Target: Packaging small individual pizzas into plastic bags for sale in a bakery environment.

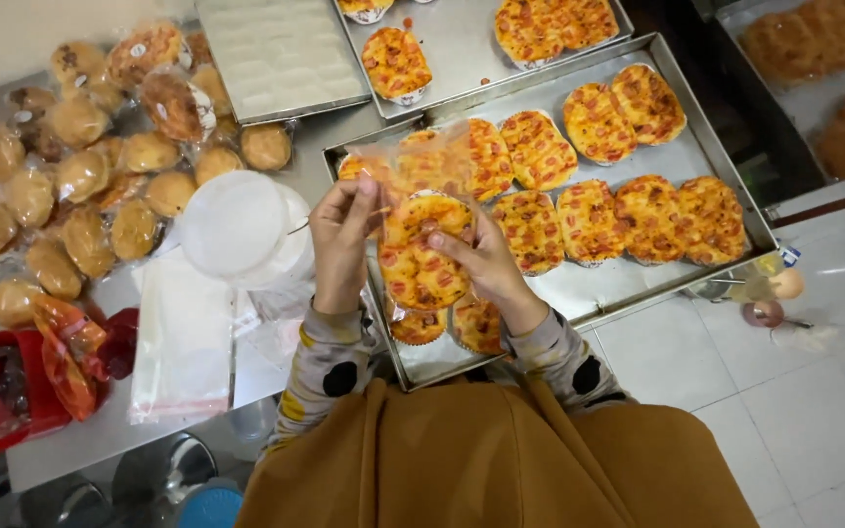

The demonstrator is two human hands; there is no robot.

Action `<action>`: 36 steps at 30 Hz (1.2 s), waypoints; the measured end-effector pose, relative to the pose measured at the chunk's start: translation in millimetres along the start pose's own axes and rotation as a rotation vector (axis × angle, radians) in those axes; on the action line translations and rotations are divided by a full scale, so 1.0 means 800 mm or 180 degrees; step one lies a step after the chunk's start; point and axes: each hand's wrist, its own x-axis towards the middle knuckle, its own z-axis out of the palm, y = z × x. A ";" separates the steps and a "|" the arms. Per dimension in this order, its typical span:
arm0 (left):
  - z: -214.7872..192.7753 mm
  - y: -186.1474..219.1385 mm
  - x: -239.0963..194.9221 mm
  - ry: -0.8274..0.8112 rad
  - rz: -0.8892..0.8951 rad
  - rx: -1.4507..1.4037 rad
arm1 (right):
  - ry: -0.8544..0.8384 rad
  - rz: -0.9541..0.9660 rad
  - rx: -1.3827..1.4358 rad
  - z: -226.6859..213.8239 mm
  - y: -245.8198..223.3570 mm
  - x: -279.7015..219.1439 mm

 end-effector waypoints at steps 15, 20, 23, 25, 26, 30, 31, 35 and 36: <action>-0.005 0.019 -0.029 -0.0068 0.0646 -0.0220 | -0.0487 -0.1513 -0.0078 -0.047 -0.028 0.021; -0.005 0.036 -0.038 0.0020 0.0880 0.0305 | -0.1343 -0.1035 -0.0221 -0.041 -0.067 0.027; 0.002 0.053 -0.046 -0.0010 0.0966 0.0598 | -0.1628 -0.0942 -0.1337 -0.031 -0.093 0.034; 0.006 0.058 -0.050 -0.0019 0.1019 0.0646 | -0.1544 -0.0939 -0.1693 -0.002 -0.123 0.028; 0.008 0.061 -0.051 -0.0030 0.1073 0.0695 | -0.1455 -0.0936 -0.2049 0.012 -0.138 0.025; 0.019 0.070 -0.055 -0.0035 0.1113 0.0725 | -0.1514 -0.0924 -0.2449 0.040 -0.160 0.023; 0.019 0.071 -0.055 -0.0036 0.1138 0.0762 | -0.1504 -0.1047 -0.2648 0.039 -0.158 0.026; 0.027 0.080 -0.058 -0.0112 0.1244 0.0709 | -0.1515 -0.1444 -0.2867 0.038 -0.146 0.032; 0.025 0.077 -0.057 -0.0109 0.1243 0.0709 | -0.1518 -0.1442 -0.2866 0.038 -0.145 0.032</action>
